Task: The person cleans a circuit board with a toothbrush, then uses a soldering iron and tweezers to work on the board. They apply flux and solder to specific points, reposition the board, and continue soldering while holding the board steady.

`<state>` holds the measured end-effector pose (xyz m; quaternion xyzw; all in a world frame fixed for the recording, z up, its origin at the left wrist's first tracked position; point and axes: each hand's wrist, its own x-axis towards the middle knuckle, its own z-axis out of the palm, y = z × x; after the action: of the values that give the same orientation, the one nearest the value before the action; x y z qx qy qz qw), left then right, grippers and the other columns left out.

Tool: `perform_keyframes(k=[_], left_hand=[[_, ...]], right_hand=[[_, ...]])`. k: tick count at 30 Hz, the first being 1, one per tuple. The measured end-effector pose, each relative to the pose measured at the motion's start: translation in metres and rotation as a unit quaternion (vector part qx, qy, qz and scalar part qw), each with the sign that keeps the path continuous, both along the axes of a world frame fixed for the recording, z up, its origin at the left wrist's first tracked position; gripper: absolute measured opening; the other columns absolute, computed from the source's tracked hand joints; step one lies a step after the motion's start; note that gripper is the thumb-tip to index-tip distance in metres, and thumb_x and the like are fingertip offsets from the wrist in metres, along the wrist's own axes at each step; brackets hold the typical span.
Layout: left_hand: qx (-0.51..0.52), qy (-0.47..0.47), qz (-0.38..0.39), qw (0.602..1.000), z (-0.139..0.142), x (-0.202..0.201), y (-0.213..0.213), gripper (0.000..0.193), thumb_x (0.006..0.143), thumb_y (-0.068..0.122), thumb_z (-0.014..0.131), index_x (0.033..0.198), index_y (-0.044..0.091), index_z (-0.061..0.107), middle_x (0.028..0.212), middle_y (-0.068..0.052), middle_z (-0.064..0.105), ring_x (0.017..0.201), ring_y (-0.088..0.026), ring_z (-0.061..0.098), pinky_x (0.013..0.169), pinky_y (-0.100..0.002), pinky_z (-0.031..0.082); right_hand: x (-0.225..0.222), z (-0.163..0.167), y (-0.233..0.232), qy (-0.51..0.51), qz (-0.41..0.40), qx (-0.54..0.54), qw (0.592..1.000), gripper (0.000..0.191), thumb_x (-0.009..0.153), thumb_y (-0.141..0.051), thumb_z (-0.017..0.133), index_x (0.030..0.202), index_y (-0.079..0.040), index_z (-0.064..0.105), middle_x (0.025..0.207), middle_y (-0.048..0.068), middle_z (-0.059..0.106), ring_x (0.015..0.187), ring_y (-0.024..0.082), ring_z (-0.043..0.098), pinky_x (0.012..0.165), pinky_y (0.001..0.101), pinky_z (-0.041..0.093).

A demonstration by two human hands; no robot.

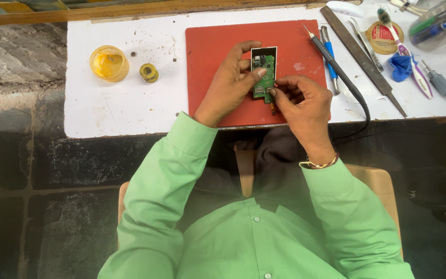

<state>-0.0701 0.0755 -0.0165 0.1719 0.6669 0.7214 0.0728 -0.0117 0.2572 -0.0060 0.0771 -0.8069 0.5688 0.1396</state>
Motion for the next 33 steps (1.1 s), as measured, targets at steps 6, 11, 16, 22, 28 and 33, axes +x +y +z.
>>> perform_keyframes(k=[6, 11, 16, 22, 28, 33], left_hand=[[-0.039, 0.005, -0.017, 0.999, 0.002, 0.003, -0.002, 0.080, 0.084, -0.007, 0.073, 0.152, 0.006, 0.033, 0.114, -0.010, 0.069, 0.085, -0.008, 0.066, 0.071, -0.023, 0.056], [-0.034, 0.018, -0.014, 0.999, 0.005, 0.007, 0.000, 0.086, 0.083, -0.009, 0.071, 0.155, 0.009, 0.030, 0.114, -0.008, 0.068, 0.091, -0.008, 0.066, 0.077, -0.024, 0.058], [-0.042, 0.032, -0.005, 0.999, 0.005, 0.011, -0.001, 0.087, 0.082, -0.009, 0.073, 0.155, 0.012, 0.030, 0.114, -0.007, 0.067, 0.096, -0.009, 0.068, 0.082, -0.025, 0.060], [-0.041, 0.018, -0.003, 0.999, 0.002, 0.010, -0.002, 0.086, 0.081, -0.006, 0.080, 0.152, 0.011, 0.034, 0.114, -0.006, 0.067, 0.095, -0.009, 0.067, 0.081, -0.026, 0.060], [-0.043, 0.009, -0.005, 0.999, 0.000, 0.006, -0.003, 0.084, 0.079, -0.006, 0.081, 0.148, 0.010, 0.036, 0.111, -0.005, 0.067, 0.093, -0.008, 0.067, 0.079, -0.025, 0.060], [-0.029, 0.014, -0.014, 0.999, -0.002, 0.005, -0.005, 0.081, 0.080, -0.010, 0.076, 0.148, 0.009, 0.036, 0.113, -0.007, 0.065, 0.094, -0.009, 0.067, 0.080, -0.026, 0.060]], right_hand=[[0.000, -0.001, 0.000, -0.007, 0.015, -0.024, 1.000, 0.006, 0.094, 0.000, 0.078, 0.097, 0.002, 0.073, 0.082, 0.006, 0.075, 0.070, 0.007, 0.071, 0.061, 0.0206, 0.057], [0.000, -0.001, -0.001, -0.007, 0.019, -0.023, 1.000, 0.006, 0.094, 0.000, 0.078, 0.097, 0.002, 0.073, 0.083, 0.006, 0.075, 0.071, 0.008, 0.071, 0.062, 0.0207, 0.058], [0.000, -0.003, 0.003, -0.032, 0.034, -0.037, 0.998, 0.005, 0.095, 0.001, 0.076, 0.099, 0.001, 0.074, 0.084, 0.004, 0.076, 0.074, 0.007, 0.071, 0.066, 0.0203, 0.057], [-0.008, -0.004, 0.011, -0.083, 0.055, -0.042, 0.994, 0.009, 0.094, 0.000, 0.075, 0.103, 0.001, 0.074, 0.085, 0.004, 0.073, 0.073, 0.005, 0.065, 0.065, 0.0193, 0.052], [-0.016, 0.001, 0.012, -0.137, 0.084, -0.077, 0.984, 0.013, 0.091, -0.002, 0.076, 0.103, 0.001, 0.072, 0.087, 0.004, 0.075, 0.071, 0.005, 0.067, 0.061, 0.0193, 0.053], [-0.018, 0.002, 0.010, -0.149, 0.082, -0.075, 0.983, 0.013, 0.090, -0.001, 0.077, 0.101, 0.002, 0.073, 0.086, 0.006, 0.075, 0.070, 0.006, 0.067, 0.058, 0.0194, 0.052]])
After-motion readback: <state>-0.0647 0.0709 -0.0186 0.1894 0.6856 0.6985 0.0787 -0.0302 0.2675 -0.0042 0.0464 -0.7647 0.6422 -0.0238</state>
